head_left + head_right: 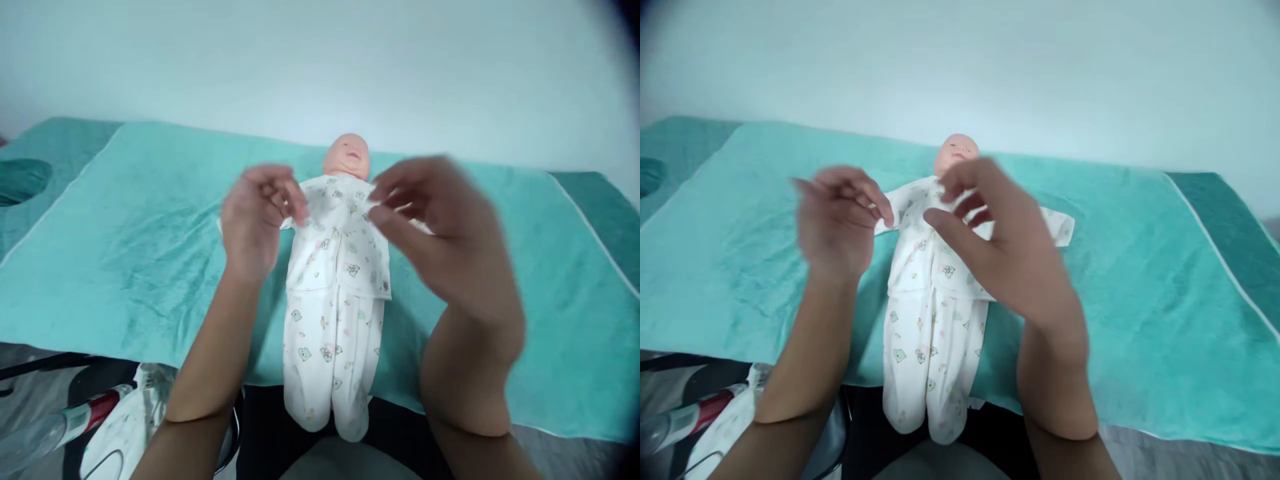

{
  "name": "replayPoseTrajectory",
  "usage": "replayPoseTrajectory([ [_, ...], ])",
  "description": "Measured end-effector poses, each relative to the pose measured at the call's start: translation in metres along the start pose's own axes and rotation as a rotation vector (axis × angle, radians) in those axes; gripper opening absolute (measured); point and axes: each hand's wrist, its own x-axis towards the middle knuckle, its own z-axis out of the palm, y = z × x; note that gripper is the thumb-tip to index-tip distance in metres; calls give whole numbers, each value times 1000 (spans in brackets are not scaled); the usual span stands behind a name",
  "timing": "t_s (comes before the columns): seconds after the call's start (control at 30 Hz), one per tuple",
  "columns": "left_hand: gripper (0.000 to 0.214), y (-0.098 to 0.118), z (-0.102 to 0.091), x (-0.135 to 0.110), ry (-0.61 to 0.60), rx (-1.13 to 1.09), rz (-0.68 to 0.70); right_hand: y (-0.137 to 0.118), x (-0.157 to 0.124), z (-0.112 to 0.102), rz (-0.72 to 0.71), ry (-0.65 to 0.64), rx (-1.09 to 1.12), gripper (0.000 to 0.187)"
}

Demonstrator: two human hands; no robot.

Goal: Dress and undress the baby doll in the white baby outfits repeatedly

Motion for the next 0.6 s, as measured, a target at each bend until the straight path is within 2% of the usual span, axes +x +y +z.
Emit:
replayPoseTrajectory([
  [0.1,31,-34,-16,-15,-44,146,-193,11,6,27,100,-71,-275,29],
  [0.13,25,-42,-20,-20,-54,197,-218,16,7,37,141,-102,-366,33],
  [0.2,17,-49,-23,-28,-134,333,-212,24,8,52,184,-151,-484,34],
  [0.27,17,-47,-20,-31,-244,483,-138,29,8,58,169,-193,-515,32],
  [0.33,18,-43,-15,-31,-318,589,-73,30,8,57,133,-227,-484,31],
  [0.47,19,-40,-8,-33,-356,678,-59,37,10,45,121,-275,-272,31],
  [0.6,8,-41,-5,-37,-252,630,-18,52,14,41,242,-362,155,27],
])
